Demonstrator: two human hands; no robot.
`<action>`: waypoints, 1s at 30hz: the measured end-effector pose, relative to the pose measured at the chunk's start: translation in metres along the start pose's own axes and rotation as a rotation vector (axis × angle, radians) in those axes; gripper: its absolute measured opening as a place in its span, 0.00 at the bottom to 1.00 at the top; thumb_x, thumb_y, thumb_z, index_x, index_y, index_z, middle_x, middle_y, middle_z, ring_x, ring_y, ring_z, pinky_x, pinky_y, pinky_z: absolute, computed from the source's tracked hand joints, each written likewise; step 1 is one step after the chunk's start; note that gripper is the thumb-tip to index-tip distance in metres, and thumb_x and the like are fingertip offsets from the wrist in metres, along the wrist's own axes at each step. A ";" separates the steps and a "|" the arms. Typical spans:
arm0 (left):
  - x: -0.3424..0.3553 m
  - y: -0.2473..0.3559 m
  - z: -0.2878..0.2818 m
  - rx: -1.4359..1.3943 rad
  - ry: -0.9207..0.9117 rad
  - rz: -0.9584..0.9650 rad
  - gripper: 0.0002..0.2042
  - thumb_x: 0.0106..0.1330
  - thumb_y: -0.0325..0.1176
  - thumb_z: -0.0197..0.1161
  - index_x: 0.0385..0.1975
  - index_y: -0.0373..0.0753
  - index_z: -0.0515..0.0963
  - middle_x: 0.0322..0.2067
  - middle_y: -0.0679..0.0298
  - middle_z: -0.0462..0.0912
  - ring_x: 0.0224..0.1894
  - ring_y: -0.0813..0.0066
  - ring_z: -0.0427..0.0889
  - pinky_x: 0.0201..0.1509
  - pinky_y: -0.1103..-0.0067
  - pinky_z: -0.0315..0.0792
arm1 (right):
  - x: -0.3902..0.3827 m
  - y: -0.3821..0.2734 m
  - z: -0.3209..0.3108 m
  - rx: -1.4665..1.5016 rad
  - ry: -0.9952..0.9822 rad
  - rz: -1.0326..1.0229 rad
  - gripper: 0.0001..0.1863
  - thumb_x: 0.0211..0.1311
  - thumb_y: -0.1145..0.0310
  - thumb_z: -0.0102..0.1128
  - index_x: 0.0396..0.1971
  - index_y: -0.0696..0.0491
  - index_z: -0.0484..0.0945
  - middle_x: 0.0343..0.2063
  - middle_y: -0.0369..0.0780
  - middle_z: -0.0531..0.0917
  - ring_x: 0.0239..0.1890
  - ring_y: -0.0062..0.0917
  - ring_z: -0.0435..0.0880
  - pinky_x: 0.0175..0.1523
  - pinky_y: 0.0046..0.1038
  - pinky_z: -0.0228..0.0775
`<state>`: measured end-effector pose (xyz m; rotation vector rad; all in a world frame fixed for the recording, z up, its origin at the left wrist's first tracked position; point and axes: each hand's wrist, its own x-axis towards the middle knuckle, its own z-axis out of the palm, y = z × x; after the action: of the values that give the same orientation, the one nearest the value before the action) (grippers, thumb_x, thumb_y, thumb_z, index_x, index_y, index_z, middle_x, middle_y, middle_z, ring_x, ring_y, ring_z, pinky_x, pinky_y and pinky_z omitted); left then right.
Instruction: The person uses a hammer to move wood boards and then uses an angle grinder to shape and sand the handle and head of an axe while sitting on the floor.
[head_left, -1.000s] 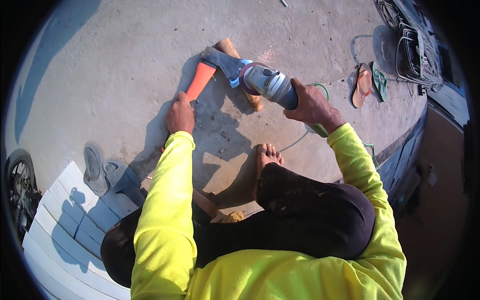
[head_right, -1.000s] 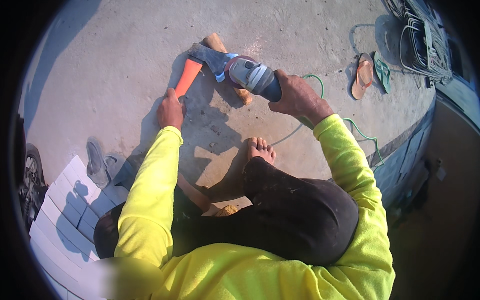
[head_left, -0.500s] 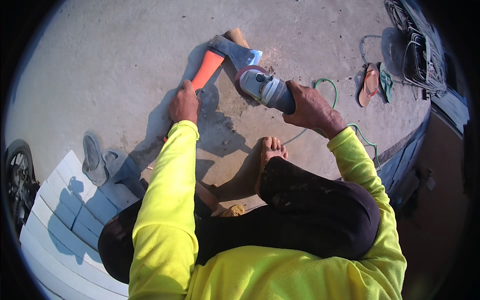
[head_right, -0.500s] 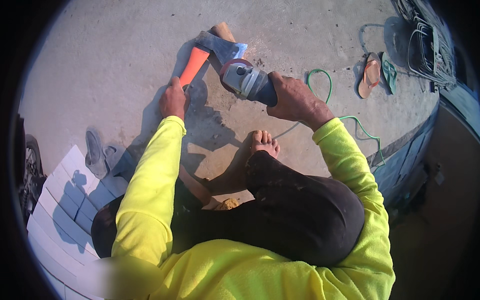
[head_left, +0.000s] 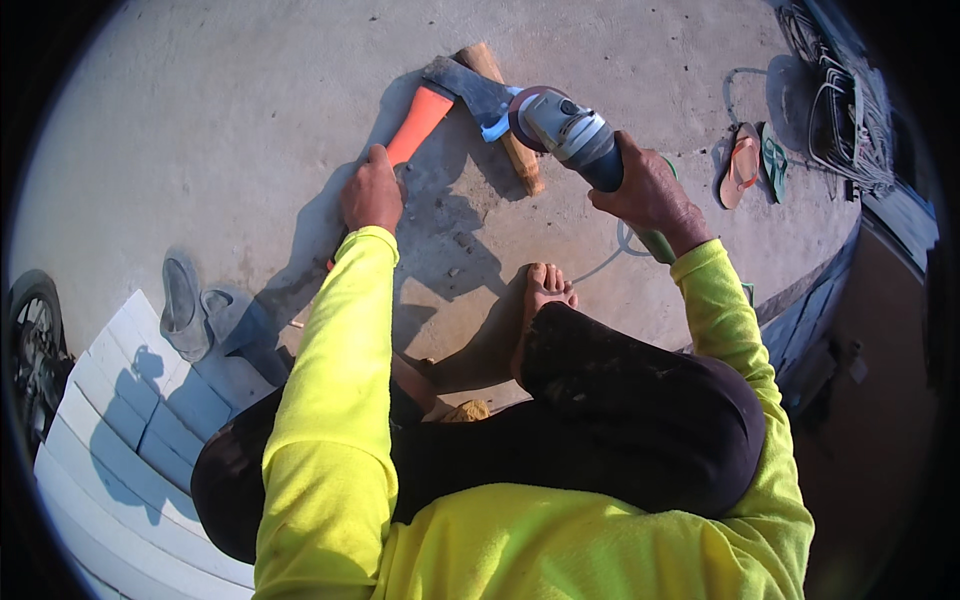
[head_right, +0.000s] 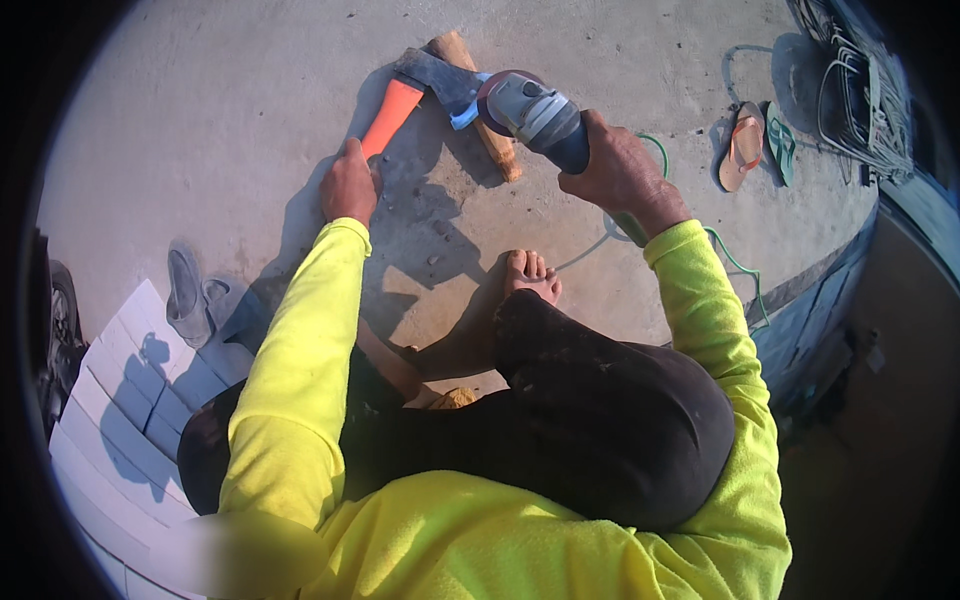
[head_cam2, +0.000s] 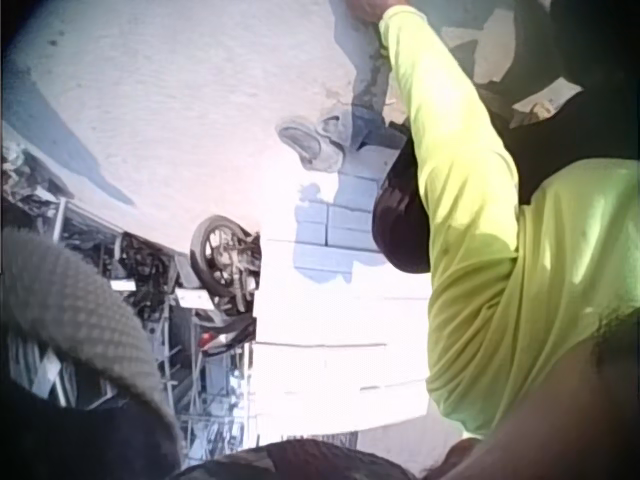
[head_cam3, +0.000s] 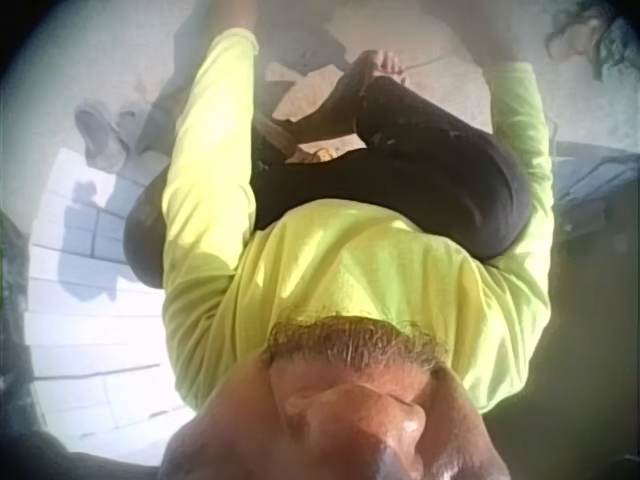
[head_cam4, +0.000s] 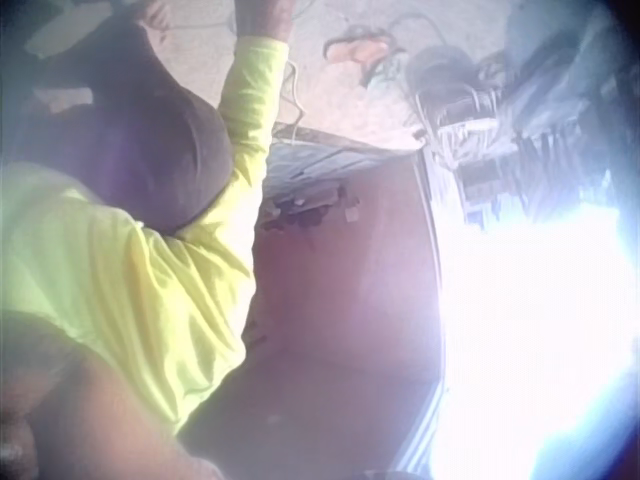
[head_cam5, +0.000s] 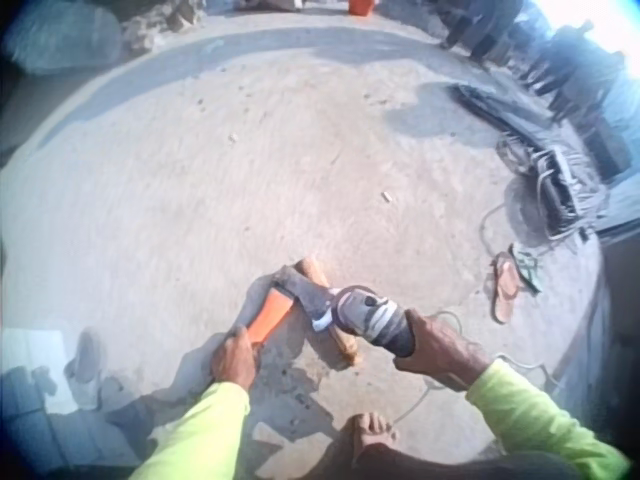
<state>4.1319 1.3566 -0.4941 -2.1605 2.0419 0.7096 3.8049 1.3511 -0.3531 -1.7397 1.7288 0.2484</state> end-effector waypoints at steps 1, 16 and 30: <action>0.001 0.000 0.000 0.005 0.002 0.000 0.11 0.65 0.31 0.63 0.42 0.37 0.70 0.36 0.47 0.85 0.41 0.47 0.86 0.44 0.58 0.79 | -0.002 -0.004 0.002 -0.021 -0.020 -0.022 0.35 0.43 0.65 0.73 0.53 0.62 0.72 0.35 0.54 0.84 0.39 0.46 0.87 0.47 0.41 0.81; 0.003 -0.005 0.001 0.012 -0.011 -0.018 0.14 0.63 0.34 0.66 0.42 0.37 0.70 0.36 0.46 0.85 0.41 0.46 0.85 0.44 0.58 0.78 | -0.008 -0.011 0.024 0.043 -0.144 -0.104 0.35 0.42 0.67 0.72 0.53 0.62 0.71 0.36 0.55 0.84 0.40 0.48 0.87 0.49 0.43 0.80; 0.001 0.005 -0.004 0.086 -0.025 -0.046 0.14 0.63 0.34 0.67 0.41 0.38 0.69 0.36 0.48 0.85 0.41 0.47 0.85 0.44 0.58 0.78 | -0.005 0.002 0.013 0.099 -0.074 -0.080 0.34 0.42 0.69 0.73 0.53 0.61 0.72 0.36 0.53 0.85 0.40 0.45 0.87 0.50 0.40 0.81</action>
<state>4.1278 1.3537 -0.4899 -2.1328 1.9661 0.6285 3.8063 1.3626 -0.3613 -1.7021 1.5889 0.1864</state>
